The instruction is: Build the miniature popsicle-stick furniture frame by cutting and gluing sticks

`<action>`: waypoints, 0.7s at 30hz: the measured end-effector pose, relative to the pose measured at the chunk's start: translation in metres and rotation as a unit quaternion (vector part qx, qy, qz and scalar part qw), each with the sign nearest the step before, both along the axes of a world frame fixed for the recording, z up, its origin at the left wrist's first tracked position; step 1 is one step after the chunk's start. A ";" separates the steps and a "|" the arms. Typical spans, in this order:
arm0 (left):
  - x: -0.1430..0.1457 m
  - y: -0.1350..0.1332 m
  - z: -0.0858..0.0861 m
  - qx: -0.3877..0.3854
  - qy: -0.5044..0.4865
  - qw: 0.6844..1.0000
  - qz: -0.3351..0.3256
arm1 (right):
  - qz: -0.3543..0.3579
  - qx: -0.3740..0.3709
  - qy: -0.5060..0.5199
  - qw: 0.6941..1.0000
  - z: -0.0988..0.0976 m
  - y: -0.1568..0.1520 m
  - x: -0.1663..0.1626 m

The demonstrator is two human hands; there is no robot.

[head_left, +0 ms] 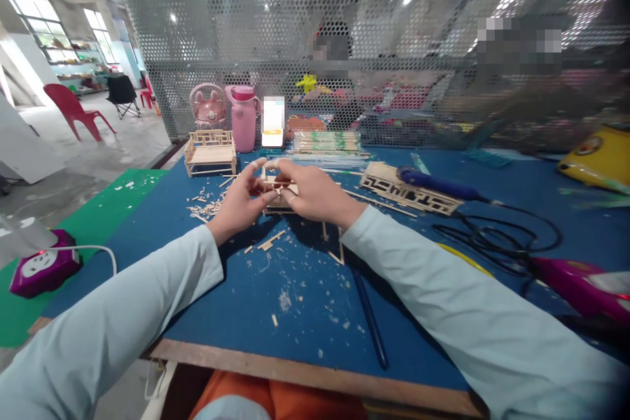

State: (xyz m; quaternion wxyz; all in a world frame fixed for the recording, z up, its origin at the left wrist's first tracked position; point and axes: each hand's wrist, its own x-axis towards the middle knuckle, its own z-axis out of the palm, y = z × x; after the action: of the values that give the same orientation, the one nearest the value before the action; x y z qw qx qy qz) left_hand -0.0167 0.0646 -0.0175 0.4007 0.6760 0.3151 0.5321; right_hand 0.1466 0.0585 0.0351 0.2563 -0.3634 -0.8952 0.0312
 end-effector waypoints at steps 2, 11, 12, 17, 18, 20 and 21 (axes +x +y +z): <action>-0.001 0.000 0.001 -0.003 -0.002 1.000 -0.007 | -0.009 -0.024 0.017 1.000 0.001 -0.001 0.000; -0.002 -0.001 0.004 0.046 0.059 0.997 0.019 | -0.025 -0.023 0.098 0.995 0.000 -0.002 -0.011; -0.003 -0.002 0.005 0.050 0.068 0.996 0.019 | -0.022 -0.021 0.099 0.995 0.000 -0.001 -0.011; -0.009 -0.014 0.008 0.060 0.095 0.992 0.053 | -0.024 -0.022 0.118 0.993 0.000 -0.001 -0.011; -0.011 -0.017 0.010 0.056 0.079 0.993 0.071 | -0.024 -0.024 0.120 0.992 0.000 -0.001 -0.011; -0.014 -0.020 0.013 0.040 0.034 0.991 0.120 | -0.022 -0.029 0.120 0.992 0.000 -0.001 -0.011; -0.015 -0.020 0.015 0.026 0.012 0.989 0.143 | -0.022 -0.032 0.119 0.992 0.000 -0.001 -0.011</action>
State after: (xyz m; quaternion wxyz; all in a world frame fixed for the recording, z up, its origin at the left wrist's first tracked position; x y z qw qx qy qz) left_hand -0.0321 0.0442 -0.0027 0.2985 0.6406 0.3995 0.5839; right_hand 0.1360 0.0579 0.0356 0.3496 -0.3846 -0.8488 0.0968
